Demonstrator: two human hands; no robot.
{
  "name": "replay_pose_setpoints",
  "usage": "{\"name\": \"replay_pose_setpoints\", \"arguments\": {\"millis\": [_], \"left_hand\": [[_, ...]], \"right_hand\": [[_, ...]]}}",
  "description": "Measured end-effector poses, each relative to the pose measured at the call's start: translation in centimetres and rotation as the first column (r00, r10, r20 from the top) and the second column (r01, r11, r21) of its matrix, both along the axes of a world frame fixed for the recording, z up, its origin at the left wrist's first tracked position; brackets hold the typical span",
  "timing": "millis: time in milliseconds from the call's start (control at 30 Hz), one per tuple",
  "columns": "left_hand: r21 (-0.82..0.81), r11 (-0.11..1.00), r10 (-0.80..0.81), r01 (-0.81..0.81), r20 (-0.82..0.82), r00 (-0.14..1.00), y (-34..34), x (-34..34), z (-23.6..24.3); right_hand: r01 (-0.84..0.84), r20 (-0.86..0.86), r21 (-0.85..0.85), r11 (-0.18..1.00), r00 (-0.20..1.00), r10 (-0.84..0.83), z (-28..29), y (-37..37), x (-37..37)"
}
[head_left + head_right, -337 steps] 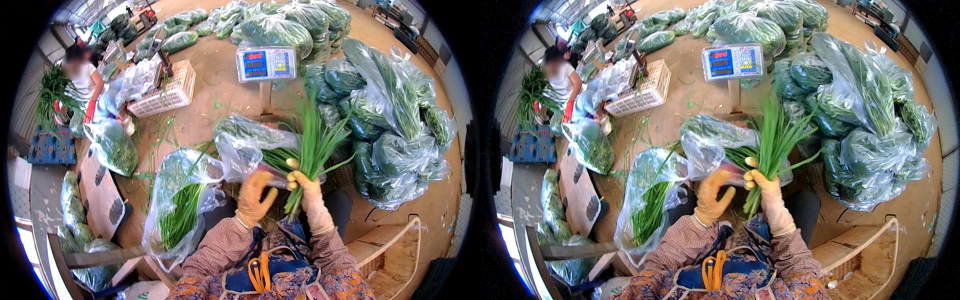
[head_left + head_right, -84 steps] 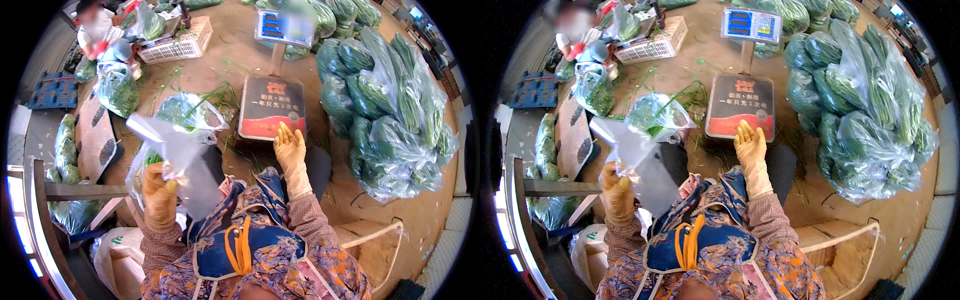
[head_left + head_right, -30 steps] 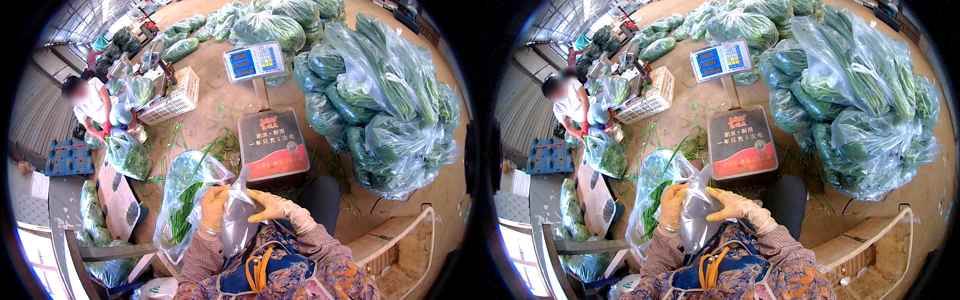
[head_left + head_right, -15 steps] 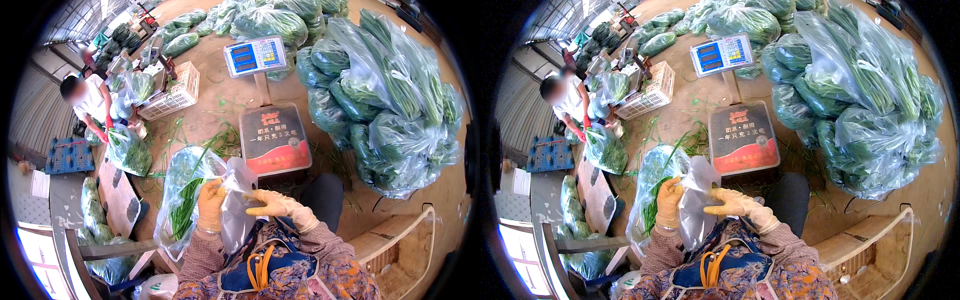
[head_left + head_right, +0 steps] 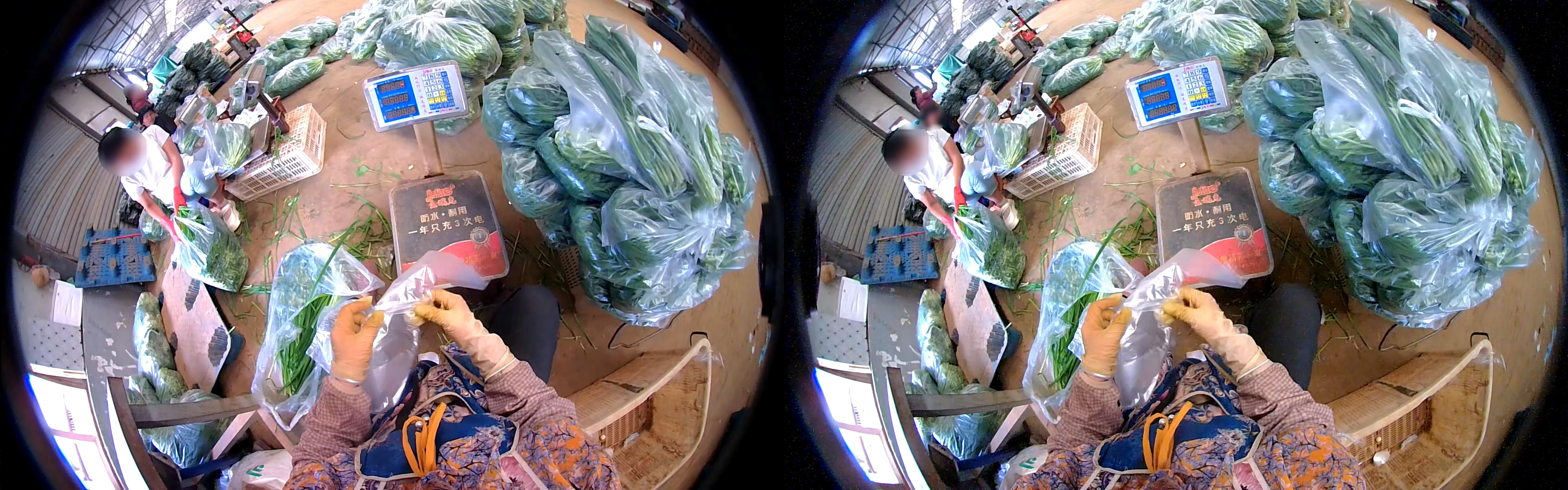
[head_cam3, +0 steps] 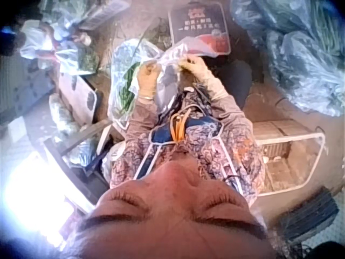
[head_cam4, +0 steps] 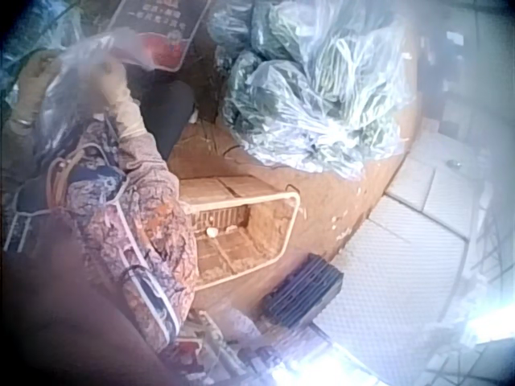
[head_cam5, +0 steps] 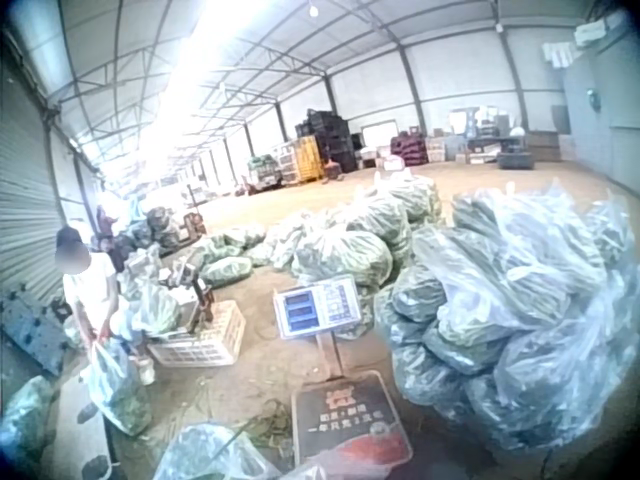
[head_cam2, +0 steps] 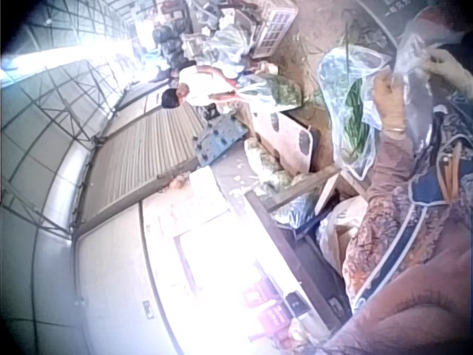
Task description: The person packs bunches of green vegetables into plastic bags by hand and weighs the filled bags on a digital scale.
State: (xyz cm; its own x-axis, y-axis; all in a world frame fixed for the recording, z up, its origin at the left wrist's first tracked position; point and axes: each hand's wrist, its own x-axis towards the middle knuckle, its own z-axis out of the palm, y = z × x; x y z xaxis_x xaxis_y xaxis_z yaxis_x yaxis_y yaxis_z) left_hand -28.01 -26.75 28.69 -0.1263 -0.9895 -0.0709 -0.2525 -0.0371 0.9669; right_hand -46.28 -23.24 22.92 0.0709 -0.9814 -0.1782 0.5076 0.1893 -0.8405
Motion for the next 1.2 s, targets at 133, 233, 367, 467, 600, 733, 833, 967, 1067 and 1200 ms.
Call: {"name": "replay_pose_setpoints", "arguments": {"millis": [133, 233, 367, 467, 600, 733, 833, 967, 1067, 1200], "left_hand": [[0.110, 0.988, -0.110, 0.107, 0.015, 0.994, 0.0, 0.0, 0.5], [0.156, 0.981, -0.117, 0.115, 0.002, 0.993, 0.1, 0.0, 0.4], [0.126, 0.987, -0.100, 0.096, 0.034, 0.994, 0.2, 0.0, 1.1], [0.068, 0.996, -0.058, 0.061, -0.043, 0.997, 0.2, 0.4, 0.1], [0.009, 1.000, -0.021, 0.022, -0.075, 0.997, 0.2, 0.3, -0.6], [0.058, 0.998, 0.003, 0.000, -0.065, 0.998, -0.2, 0.3, -1.9], [-0.095, 0.995, -0.027, 0.034, 0.073, 0.997, -0.2, 0.7, -1.4], [-0.428, 0.891, -0.081, 0.154, 0.184, 0.980, 0.7, -1.4, 2.5], [-0.242, 0.938, -0.249, 0.248, 0.027, 0.968, 1.5, -3.0, 4.6], [-0.287, 0.898, -0.347, 0.333, 0.001, 0.938, 1.2, -5.3, 3.3]], "right_hand": [[0.070, 0.259, 0.047, 0.996, 0.963, -0.079, 0.0, -0.6, -1.0], [0.004, 0.346, 0.075, 0.997, 0.938, -0.029, 1.3, -0.1, -0.9], [-0.222, 0.022, 0.165, 0.961, 0.975, 0.221, 2.1, 0.5, -1.2], [-0.198, -0.053, 0.183, 0.963, 0.976, 0.211, 0.6, 0.5, -0.8], [-0.159, 0.099, 0.183, 0.970, 0.985, 0.143, 0.9, 0.8, -0.5], [-0.118, 0.196, -0.007, 0.993, 0.974, 0.117, 0.6, 1.2, -0.1], [-0.028, 0.202, -0.106, 0.994, 0.978, 0.049, 0.6, 0.9, 1.1], [0.175, 0.206, -0.133, 0.976, 0.968, -0.145, 2.3, 0.2, -1.4], [0.244, 0.150, -0.103, 0.964, 0.962, -0.227, 2.6, 0.1, -2.0], [0.296, 0.158, -0.044, 0.954, 0.945, -0.286, 3.4, 0.7, -1.4]]}}
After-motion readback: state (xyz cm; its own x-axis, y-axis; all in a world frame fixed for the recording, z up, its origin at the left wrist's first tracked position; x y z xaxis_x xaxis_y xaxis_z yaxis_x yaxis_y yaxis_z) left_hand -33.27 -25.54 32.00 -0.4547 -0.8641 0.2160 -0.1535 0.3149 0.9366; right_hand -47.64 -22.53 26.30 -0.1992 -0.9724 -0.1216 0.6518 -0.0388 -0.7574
